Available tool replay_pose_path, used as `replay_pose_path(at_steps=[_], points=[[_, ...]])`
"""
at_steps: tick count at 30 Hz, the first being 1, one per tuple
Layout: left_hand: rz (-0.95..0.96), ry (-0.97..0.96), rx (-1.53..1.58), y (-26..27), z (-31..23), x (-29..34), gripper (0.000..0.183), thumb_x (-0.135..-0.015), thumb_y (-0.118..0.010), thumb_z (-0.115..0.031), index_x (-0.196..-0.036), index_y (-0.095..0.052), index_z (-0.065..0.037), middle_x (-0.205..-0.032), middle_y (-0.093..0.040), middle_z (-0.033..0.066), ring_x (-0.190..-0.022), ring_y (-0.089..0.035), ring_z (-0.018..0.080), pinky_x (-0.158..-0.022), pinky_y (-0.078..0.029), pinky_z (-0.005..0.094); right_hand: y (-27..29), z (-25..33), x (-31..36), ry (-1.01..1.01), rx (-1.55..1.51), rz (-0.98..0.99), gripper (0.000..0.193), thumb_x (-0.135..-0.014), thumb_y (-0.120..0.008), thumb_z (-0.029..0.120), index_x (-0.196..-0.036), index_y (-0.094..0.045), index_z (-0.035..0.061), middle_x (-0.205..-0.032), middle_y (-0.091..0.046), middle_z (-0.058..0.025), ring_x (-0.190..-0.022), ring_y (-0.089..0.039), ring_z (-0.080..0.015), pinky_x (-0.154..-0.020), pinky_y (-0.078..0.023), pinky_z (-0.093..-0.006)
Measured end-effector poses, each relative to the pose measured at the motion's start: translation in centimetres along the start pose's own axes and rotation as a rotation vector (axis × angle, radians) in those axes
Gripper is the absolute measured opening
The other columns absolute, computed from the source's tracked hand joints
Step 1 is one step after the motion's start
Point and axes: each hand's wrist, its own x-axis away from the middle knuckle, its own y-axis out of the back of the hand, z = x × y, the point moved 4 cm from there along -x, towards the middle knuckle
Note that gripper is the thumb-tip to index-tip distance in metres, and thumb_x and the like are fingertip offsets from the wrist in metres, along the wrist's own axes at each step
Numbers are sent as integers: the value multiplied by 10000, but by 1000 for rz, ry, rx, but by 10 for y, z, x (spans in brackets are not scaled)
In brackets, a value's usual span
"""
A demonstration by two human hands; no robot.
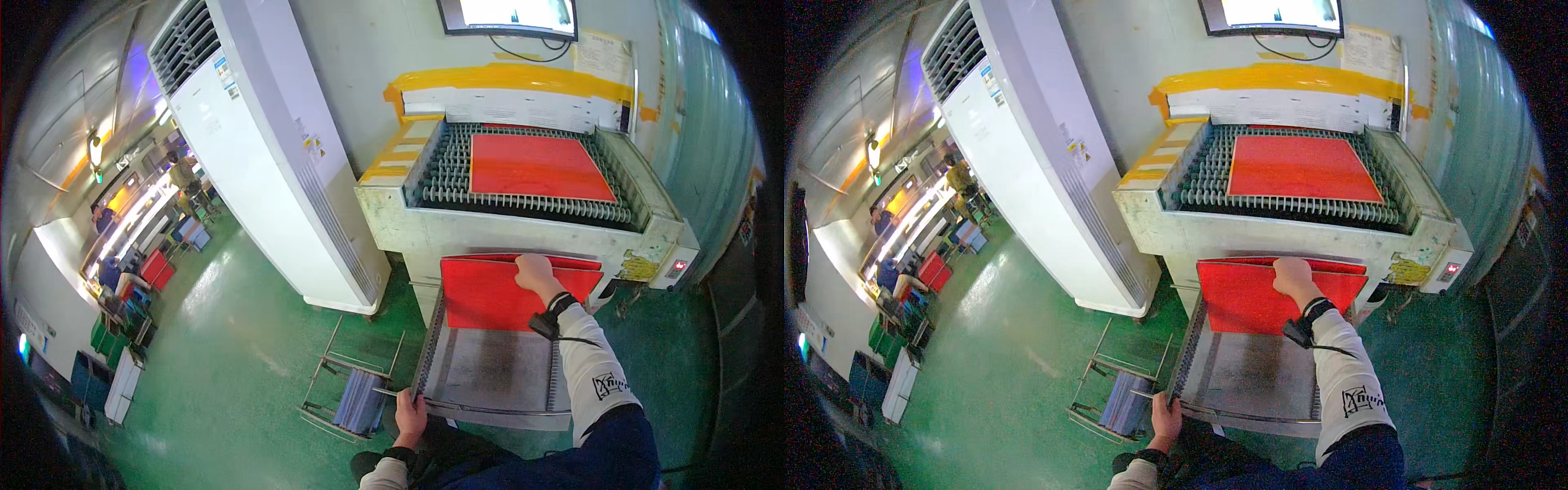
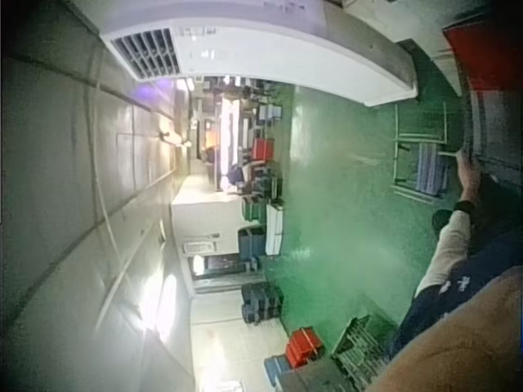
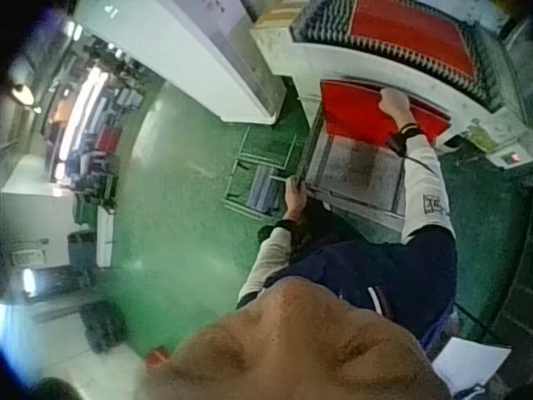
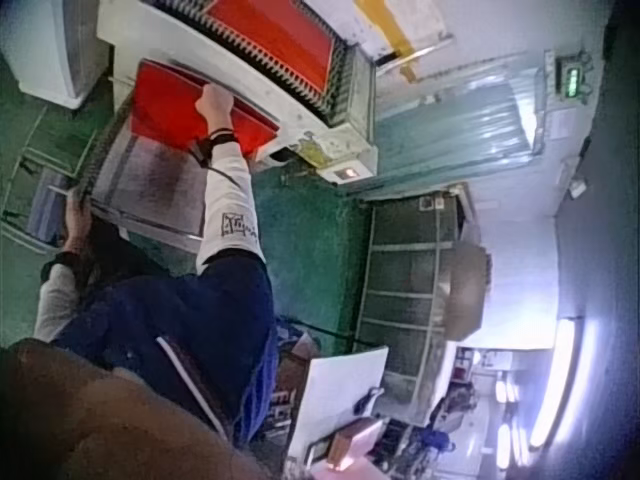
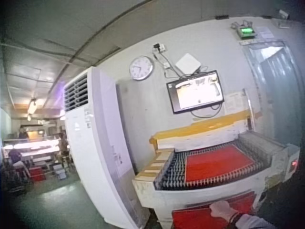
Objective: The recorder is loading red plates into a processing machine and organizing metal racks in a manufacturing facility.
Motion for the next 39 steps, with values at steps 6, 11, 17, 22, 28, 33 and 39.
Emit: replay_pose_path(at_steps=[6, 11, 17, 22, 28, 33, 39], points=[[-16, -8, -6, 0, 3, 0, 296, -908, -615, -211, -1120, -529, -23, -1057, -559, 205, -989, -561, 428, -831, -477, 462, -3, 2, -2, -2, 10, 8, 191, -744, -632, 180, -875, -716, 68, -938, -707, -176, -929, -678, -363, -805, -535, -488], [-24, -51, -38, -1, 7, 0, 331, -906, -609, -218, -1158, -519, -23, -1067, -565, 217, -970, -582, 444, -777, -500, 487, 0, 3, -1, -3, 9, 10, 196, -753, -644, 196, -882, -717, 68, -949, -708, -178, -937, -679, -361, -810, -535, -485], [-37, -44, -42, 1, -1, 0, 340, -905, -614, -213, -1167, -526, -14, -1077, -570, 217, -974, -588, 440, -787, -504, 480, -2, 1, -1, -19, 4, 8, 202, -755, -648, 201, -897, -716, 74, -955, -709, -173, -951, -675, -357, -817, -532, -483], [-28, -43, -34, 1, 1, 0, 346, -904, -618, -210, -1170, -528, -7, -1086, -569, 217, -985, -588, 438, -796, -507, 475, -2, 1, -1, -17, 3, 13, 201, -757, -645, 198, -901, -714, 76, -959, -708, -174, -951, -675, -357, -817, -531, -482], [-39, -47, -24, 0, 2, 1, 339, -908, -612, -216, -1162, -524, -9, -1094, -566, 212, -993, -586, 435, -797, -505, 477, -1, 2, 1, -27, 0, 9, 195, -753, -643, 187, -891, -714, 69, -950, -708, -178, -950, -675, -362, -819, -532, -488], [-17, -52, -30, 2, 0, 0, 334, -909, -608, -221, -1161, -526, -18, -1091, -567, 210, -993, -585, 431, -800, -502, 478, -1, 2, 2, -26, -6, 3, 183, -750, -642, 181, -870, -713, 63, -937, -707, -183, -939, -677, -364, -815, -535, -489], [-36, -40, -35, 3, -3, 0, 331, -908, -609, -221, -1160, -533, -22, -1079, -572, 205, -992, -585, 428, -804, -501, 477, -1, 3, 3, -10, 0, -15, 187, -747, -648, 192, -866, -713, 63, -932, -707, -180, -936, -677, -363, -814, -535, -489]])
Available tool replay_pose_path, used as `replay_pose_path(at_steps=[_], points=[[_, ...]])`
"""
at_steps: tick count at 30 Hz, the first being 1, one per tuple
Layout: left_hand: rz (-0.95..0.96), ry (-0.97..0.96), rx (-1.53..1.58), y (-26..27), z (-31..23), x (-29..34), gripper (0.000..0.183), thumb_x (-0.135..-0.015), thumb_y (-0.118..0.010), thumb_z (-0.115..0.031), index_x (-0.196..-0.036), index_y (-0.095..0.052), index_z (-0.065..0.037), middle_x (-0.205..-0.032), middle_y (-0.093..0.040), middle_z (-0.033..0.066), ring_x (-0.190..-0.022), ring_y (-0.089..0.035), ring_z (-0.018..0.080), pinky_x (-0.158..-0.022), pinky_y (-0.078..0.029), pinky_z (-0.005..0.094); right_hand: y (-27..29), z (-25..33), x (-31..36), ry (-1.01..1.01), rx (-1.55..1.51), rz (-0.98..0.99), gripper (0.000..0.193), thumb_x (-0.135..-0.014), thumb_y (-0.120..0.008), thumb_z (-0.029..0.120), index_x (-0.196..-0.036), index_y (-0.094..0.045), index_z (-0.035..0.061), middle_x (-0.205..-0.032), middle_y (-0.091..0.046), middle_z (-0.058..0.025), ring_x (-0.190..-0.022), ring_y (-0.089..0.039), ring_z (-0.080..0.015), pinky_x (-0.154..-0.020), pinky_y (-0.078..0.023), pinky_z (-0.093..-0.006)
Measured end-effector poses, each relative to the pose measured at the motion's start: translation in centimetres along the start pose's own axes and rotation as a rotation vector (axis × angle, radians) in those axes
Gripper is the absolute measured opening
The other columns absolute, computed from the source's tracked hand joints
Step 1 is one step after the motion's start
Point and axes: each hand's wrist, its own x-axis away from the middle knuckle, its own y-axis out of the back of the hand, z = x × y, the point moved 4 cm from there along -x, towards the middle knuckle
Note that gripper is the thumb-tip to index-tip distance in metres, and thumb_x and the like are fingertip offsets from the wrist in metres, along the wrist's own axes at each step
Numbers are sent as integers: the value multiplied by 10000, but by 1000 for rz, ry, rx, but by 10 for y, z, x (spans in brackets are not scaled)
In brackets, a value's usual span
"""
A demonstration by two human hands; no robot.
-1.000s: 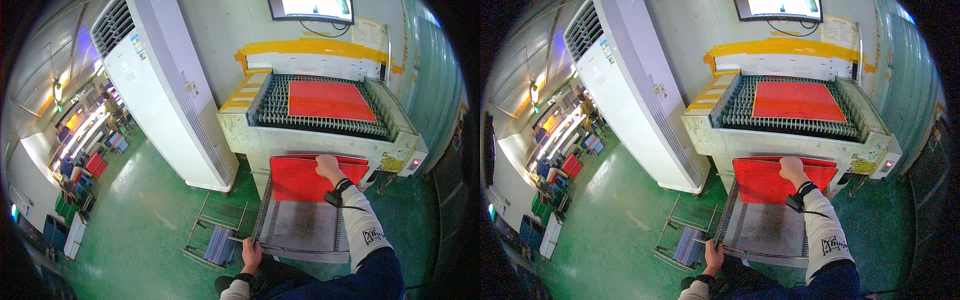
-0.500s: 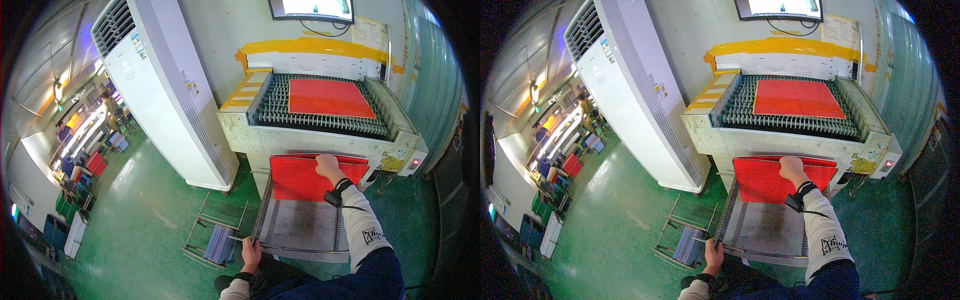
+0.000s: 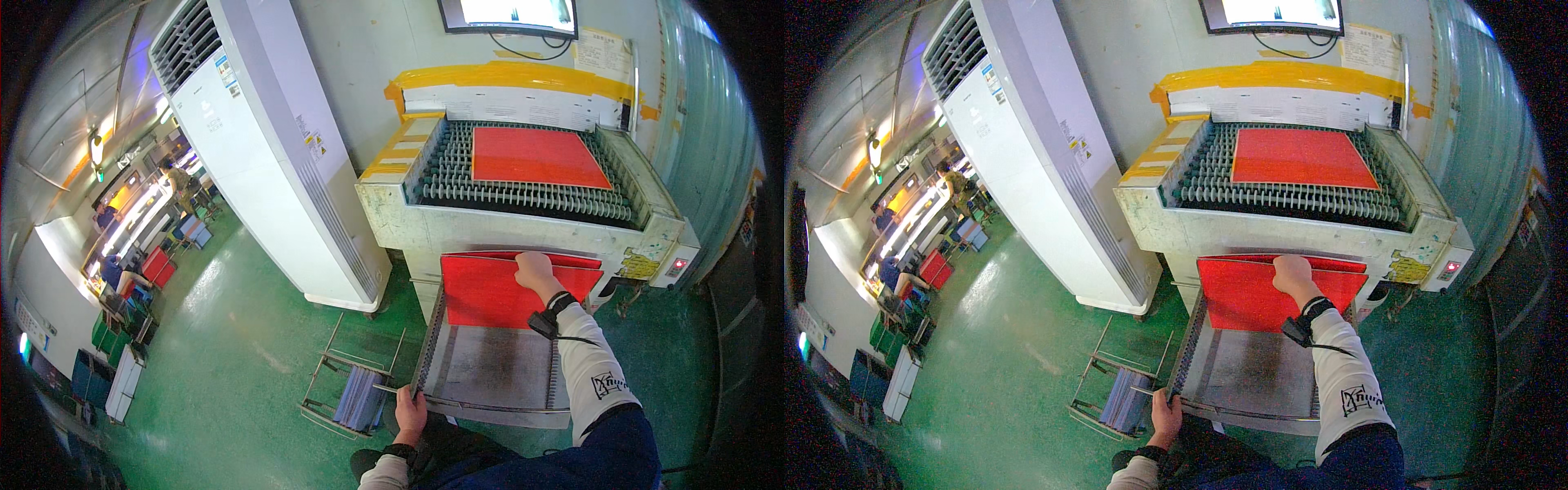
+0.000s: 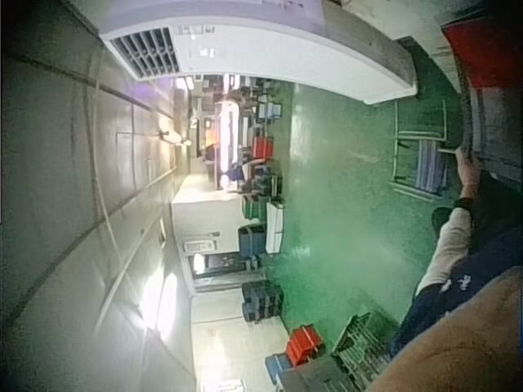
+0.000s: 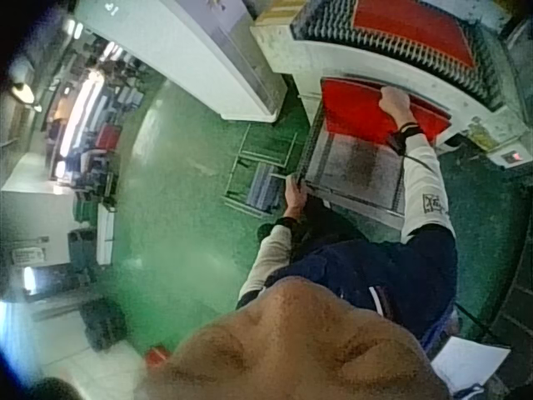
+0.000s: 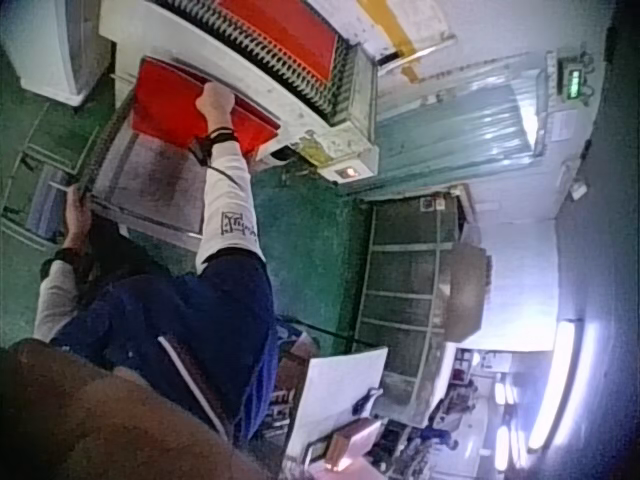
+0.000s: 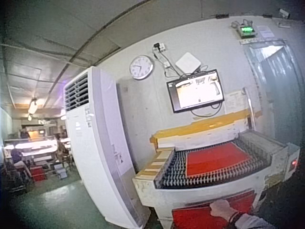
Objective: The recorder is loading red plates into a processing machine and organizing metal racks in a manufacturing facility.
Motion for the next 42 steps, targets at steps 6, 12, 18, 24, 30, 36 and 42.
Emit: replay_pose_path(at_steps=[6, 12, 18, 24, 30, 36, 42], points=[[23, 17, 24, 0, -2, -1, 333, -905, -610, -218, -1161, -532, -20, -1081, -572, 203, -994, -583, 428, -810, -500, 476, 1, -1, 1, -19, 2, 15, 192, -760, -651, 192, -888, -713, 63, -952, -707, -183, -953, -676, -362, -825, -534, -487], [21, 7, 11, -2, 2, 0, 331, -906, -610, -219, -1157, -522, -22, -1082, -568, 204, -979, -584, 431, -794, -503, 474, 6, 2, 3, -28, 1, 35, 198, -771, -653, 189, -909, -715, 63, -970, -707, -187, -966, -675, -361, -832, -534, -485], [10, -18, -2, -1, 4, 0, 326, -905, -611, -221, -1151, -522, -25, -1071, -566, 205, -973, -582, 432, -786, -502, 477, 8, 5, 4, -25, 8, 52, 194, -768, -639, 184, -898, -714, 62, -967, -708, -183, -960, -677, -357, -826, -535, -485], [22, -9, 3, -2, 3, 0, 330, -905, -612, -222, -1156, -523, -26, -1072, -567, 200, -973, -584, 426, -794, -500, 471, 5, 2, 4, -14, 4, 21, 186, -757, -630, 175, -879, -715, 63, -949, -709, -180, -942, -681, -359, -811, -538, -489], [25, -5, 12, -1, 3, -1, 327, -906, -608, -216, -1160, -524, -28, -1077, -566, 199, -979, -584, 425, -795, -500, 470, 8, 4, 4, -9, 4, 26, 193, -753, -627, 172, -884, -718, 64, -954, -709, -183, -945, -681, -361, -811, -538, -489], [34, 27, 18, -5, 8, 1, 340, -906, -608, -222, -1172, -517, -31, -1076, -566, 201, -983, -582, 431, -794, -502, 477, 5, 3, 3, -20, 6, 26, 203, -753, -641, 186, -898, -717, 66, -966, -709, -183, -953, -679, -359, -817, -537, -485], [17, -9, -13, -3, 6, 0, 344, -907, -608, -232, -1170, -515, -31, -1079, -565, 203, -978, -585, 433, -785, -507, 482, 4, 3, 3, -22, 9, 29, 203, -762, -651, 203, -899, -714, 67, -964, -708, -180, -954, -678, -357, -818, -536, -482]])
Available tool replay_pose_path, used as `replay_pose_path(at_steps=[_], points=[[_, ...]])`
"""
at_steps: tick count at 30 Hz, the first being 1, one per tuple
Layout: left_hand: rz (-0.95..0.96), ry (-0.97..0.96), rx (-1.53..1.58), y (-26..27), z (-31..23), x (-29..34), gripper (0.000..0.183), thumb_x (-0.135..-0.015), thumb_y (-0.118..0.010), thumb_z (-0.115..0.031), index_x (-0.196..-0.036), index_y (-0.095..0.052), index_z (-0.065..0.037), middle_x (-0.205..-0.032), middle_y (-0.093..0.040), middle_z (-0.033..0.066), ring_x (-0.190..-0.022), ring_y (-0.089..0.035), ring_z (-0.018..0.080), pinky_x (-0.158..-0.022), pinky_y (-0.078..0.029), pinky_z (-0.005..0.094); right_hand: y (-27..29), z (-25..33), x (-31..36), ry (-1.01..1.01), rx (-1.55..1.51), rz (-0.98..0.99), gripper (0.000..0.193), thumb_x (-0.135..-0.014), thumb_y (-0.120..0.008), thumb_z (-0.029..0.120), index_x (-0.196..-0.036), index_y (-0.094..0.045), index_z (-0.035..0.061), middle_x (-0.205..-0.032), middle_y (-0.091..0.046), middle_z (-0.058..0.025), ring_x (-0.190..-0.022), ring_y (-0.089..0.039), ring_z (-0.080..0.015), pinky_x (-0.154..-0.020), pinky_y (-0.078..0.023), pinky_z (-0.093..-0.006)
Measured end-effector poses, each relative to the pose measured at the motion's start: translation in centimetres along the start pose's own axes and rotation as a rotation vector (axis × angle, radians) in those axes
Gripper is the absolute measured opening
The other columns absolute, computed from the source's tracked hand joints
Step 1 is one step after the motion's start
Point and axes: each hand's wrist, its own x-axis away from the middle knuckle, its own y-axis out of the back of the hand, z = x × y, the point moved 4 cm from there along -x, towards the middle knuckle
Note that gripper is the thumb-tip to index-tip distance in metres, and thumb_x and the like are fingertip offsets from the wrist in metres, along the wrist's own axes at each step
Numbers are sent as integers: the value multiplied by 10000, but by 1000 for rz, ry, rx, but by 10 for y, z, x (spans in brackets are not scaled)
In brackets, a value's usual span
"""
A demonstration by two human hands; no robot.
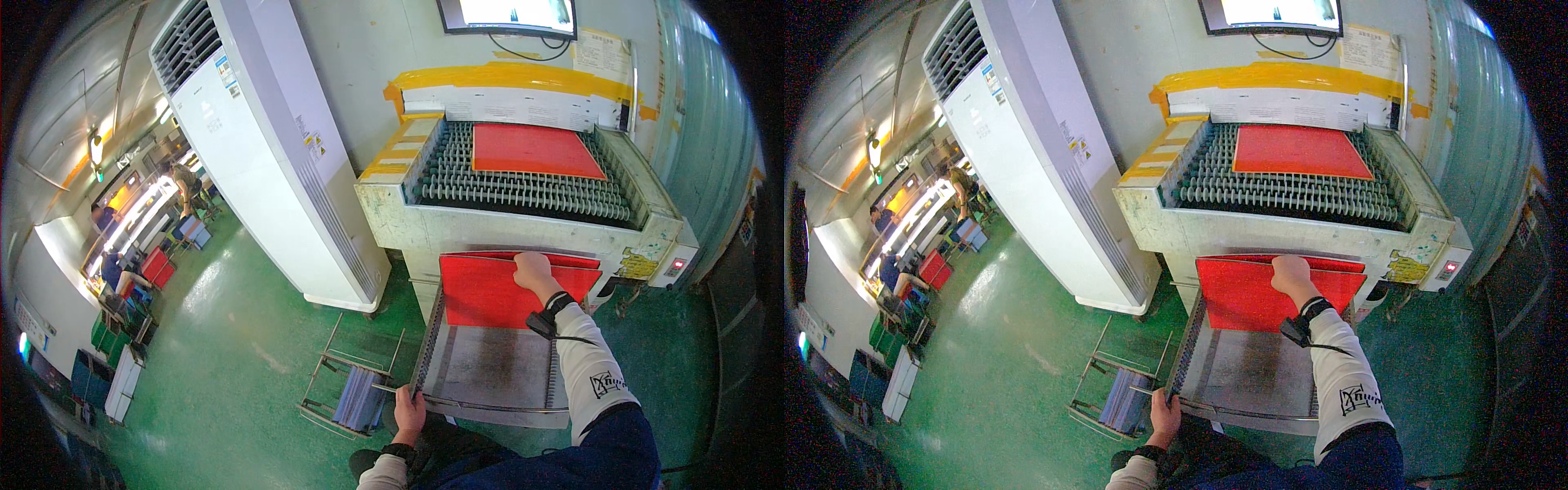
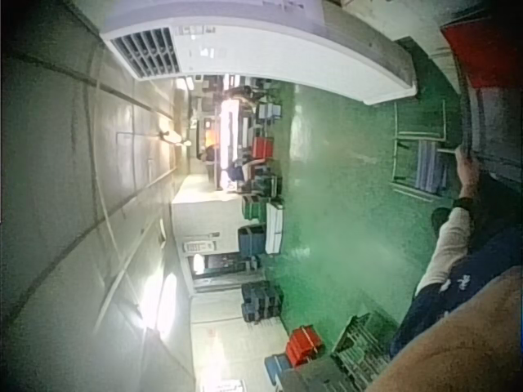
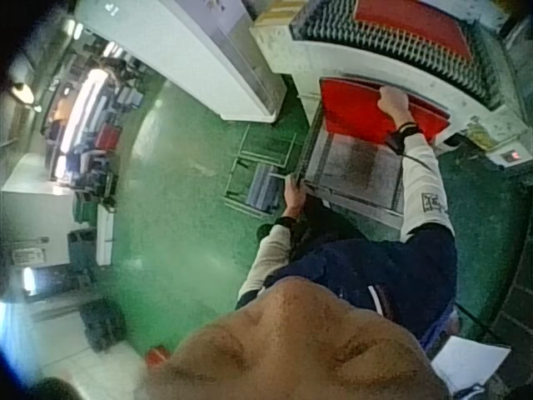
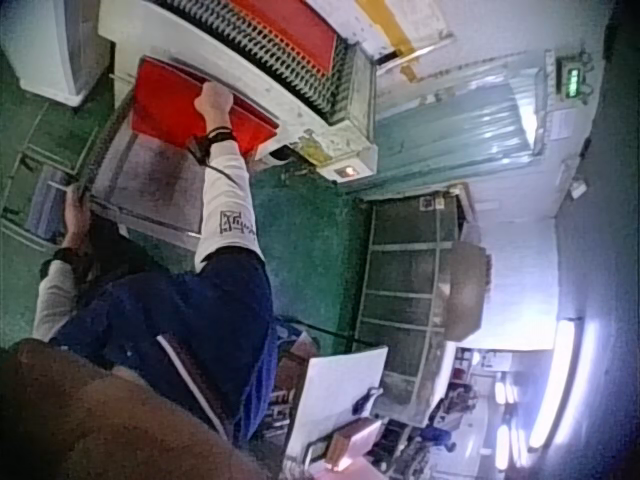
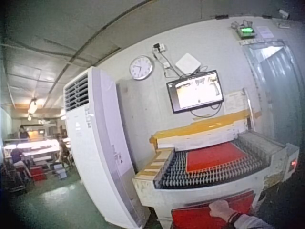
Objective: The recorder is loading red plates into a processing machine and organizing metal racks in a manufacturing facility.
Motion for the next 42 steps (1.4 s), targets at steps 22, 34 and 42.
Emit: replay_pose_path(at_steps=[22, 34, 42], points=[[16, 15, 22, 0, 1, 0, 364, -912, -599, -232, -1192, -514, -16, -1125, -561, 215, -1022, -574, 443, -818, -498, 486, 1, 1, 1, 3, -10, -15, 204, -755, -652, 190, -896, -716, 59, -955, -708, -188, -951, -678, -366, -822, -537, -485], [-13, -13, -7, -2, 3, 1, 360, -906, -610, -238, -1190, -511, -39, -1104, -563, 197, -986, -592, 425, -778, -510, 478, 4, 2, 2, -7, -9, 0, 212, -761, -650, 187, -916, -716, 59, -988, -705, -189, -977, -673, -363, -836, -534, -487], [16, 28, 12, 0, 0, 0, 357, -906, -611, -237, -1187, -513, -40, -1097, -563, 185, -975, -598, 413, -769, -514, 469, 3, 1, 2, -8, -15, -5, 199, -759, -661, 199, -892, -716, 62, -970, -707, -186, -965, -675, -363, -830, -535, -484]])
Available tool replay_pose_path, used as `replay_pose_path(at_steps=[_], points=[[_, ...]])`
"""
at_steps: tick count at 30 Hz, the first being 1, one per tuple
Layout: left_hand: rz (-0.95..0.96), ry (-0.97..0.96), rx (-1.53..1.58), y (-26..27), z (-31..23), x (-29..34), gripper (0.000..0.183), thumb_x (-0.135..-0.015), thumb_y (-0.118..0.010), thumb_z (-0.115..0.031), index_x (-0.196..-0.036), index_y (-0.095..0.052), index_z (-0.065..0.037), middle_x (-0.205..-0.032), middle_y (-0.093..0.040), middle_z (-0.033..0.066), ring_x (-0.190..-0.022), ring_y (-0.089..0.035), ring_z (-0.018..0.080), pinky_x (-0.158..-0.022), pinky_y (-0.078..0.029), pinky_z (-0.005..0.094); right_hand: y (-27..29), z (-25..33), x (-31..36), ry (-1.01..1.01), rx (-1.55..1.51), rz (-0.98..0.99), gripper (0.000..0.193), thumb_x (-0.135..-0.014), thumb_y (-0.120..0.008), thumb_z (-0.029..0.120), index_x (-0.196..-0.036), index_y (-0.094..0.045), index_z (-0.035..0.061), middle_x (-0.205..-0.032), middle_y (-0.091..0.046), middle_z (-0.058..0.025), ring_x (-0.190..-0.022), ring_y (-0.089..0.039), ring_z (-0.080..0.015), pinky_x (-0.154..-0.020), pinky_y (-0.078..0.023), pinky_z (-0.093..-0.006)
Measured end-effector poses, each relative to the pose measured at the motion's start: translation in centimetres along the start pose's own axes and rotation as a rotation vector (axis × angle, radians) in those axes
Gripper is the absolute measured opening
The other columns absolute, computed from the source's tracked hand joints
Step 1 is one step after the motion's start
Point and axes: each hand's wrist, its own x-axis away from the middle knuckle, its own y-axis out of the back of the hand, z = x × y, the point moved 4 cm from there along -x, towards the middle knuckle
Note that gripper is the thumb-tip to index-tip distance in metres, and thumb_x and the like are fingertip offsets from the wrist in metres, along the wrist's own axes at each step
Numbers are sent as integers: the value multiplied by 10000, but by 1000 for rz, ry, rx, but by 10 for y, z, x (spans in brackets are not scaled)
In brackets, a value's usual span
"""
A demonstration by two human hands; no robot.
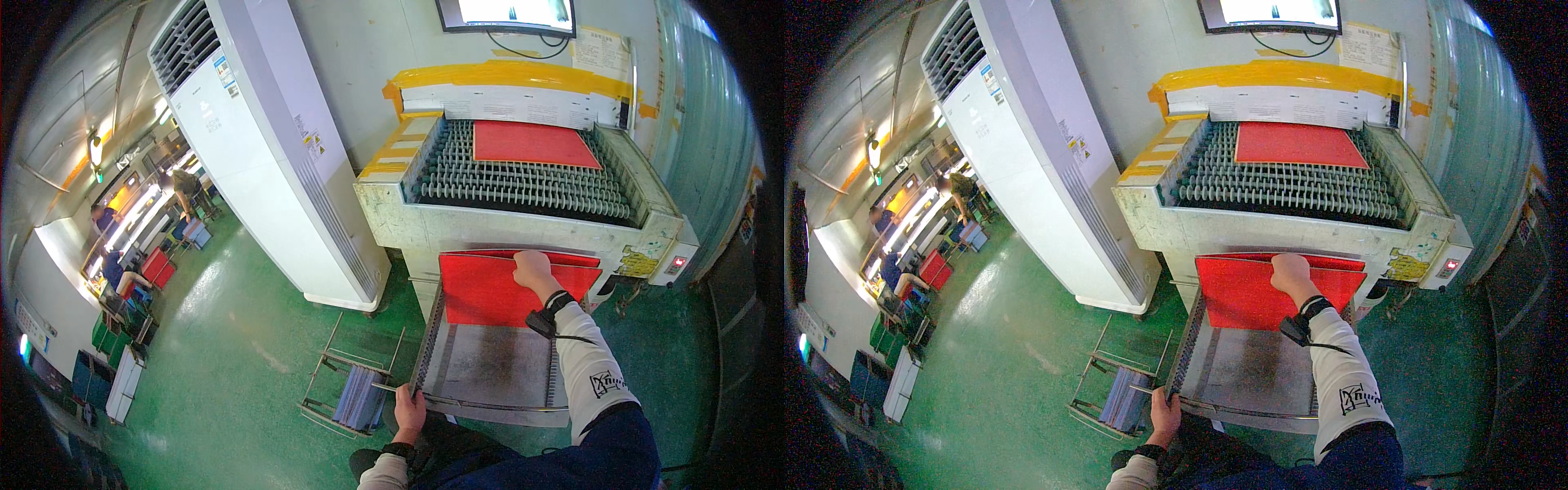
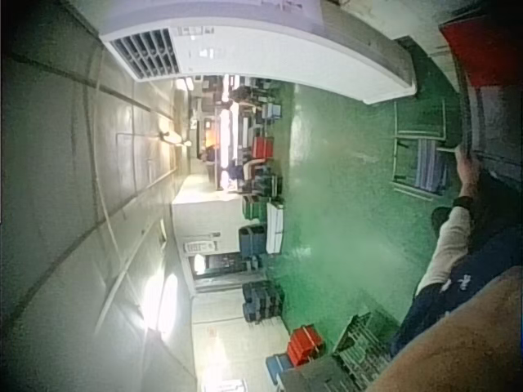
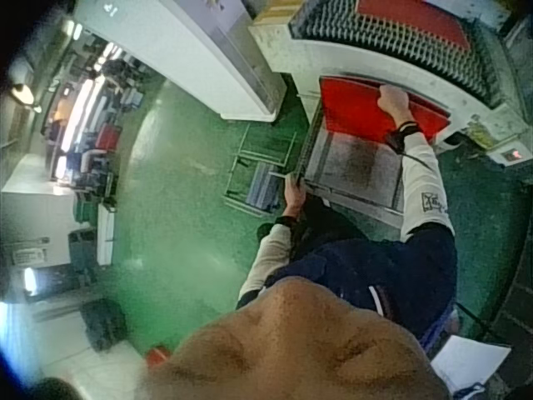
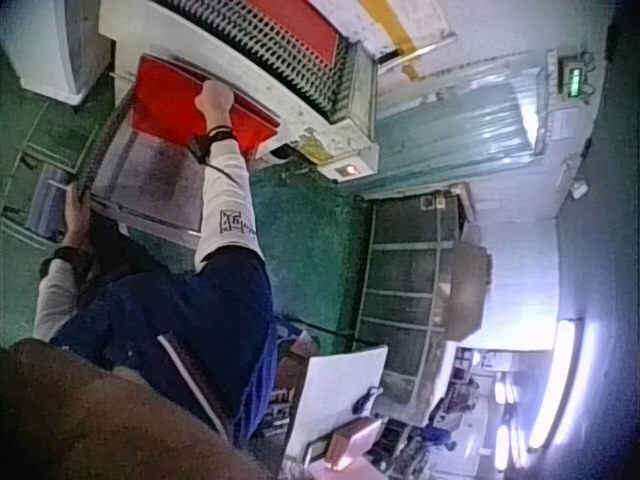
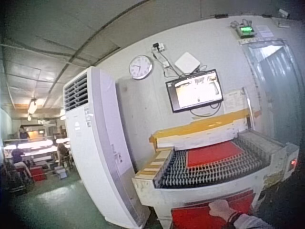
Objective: The recorder is loading red plates into a processing machine and organizing metal racks in a manufacturing facility.
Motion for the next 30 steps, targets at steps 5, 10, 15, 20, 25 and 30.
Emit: replay_pose_path(at_steps=[5, 10, 15, 20, 25, 30], points=[[-20, -49, -12, 0, 0, 0, 359, -901, -613, -233, -1185, -514, -36, -1104, -564, 190, -999, -588, 419, -787, -510, 475, 0, 1, 0, -4, 0, 1, 205, -760, -669, 210, -893, -717, 62, -974, -708, -179, -971, -674, -360, -833, -534, -483], [-8, -15, 8, -1, 3, 0, 364, -901, -612, -234, -1183, -515, -25, -1109, -563, 201, -1005, -585, 425, -794, -509, 479, -1, 0, -1, -4, 9, 9, 209, -763, -673, 219, -893, -718, 62, -977, -708, -178, -972, -673, -359, -834, -533, -481], [-5, -5, 8, -1, 4, 0, 360, -900, -612, -233, -1177, -518, -23, -1106, -565, 204, -1003, -584, 432, -792, -507, 483, -3, 0, -2, 3, 5, -1, 217, -767, -678, 231, -898, -717, 63, -982, -708, -179, -973, -674, -359, -834, -533, -479], [1, -13, 18, 0, 0, 0, 353, -901, -610, -232, -1173, -518, -28, -1106, -562, 202, -1007, -581, 435, -792, -503, 488, -1, 0, -1, -2, 4, 1, 221, -772, -681, 237, -906, -716, 65, -983, -708, -181, -972, -674, -360, -833, -534, -479], [-7, -16, 16, 0, 2, 0, 353, -905, -610, -237, -1175, -514, -31, -1093, -560, 199, -1002, -580, 433, -795, -501, 487, -2, 0, -1, 5, 11, 7, 219, -778, -682, 236, -908, -715, 64, -982, -707, -181, -969, -674, -362, -831, -535, -481], [2, -3, 29, -1, 5, 0, 347, -909, -610, -240, -1172, -514, -34, -1090, -560, 196, -1000, -581, 431, -794, -500, 487, -1, 2, -1, 11, 6, 0, 219, -777, -690, 245, -902, -716, 66, -975, -708, -180, -963, -675, -363, -828, -536, -483]])
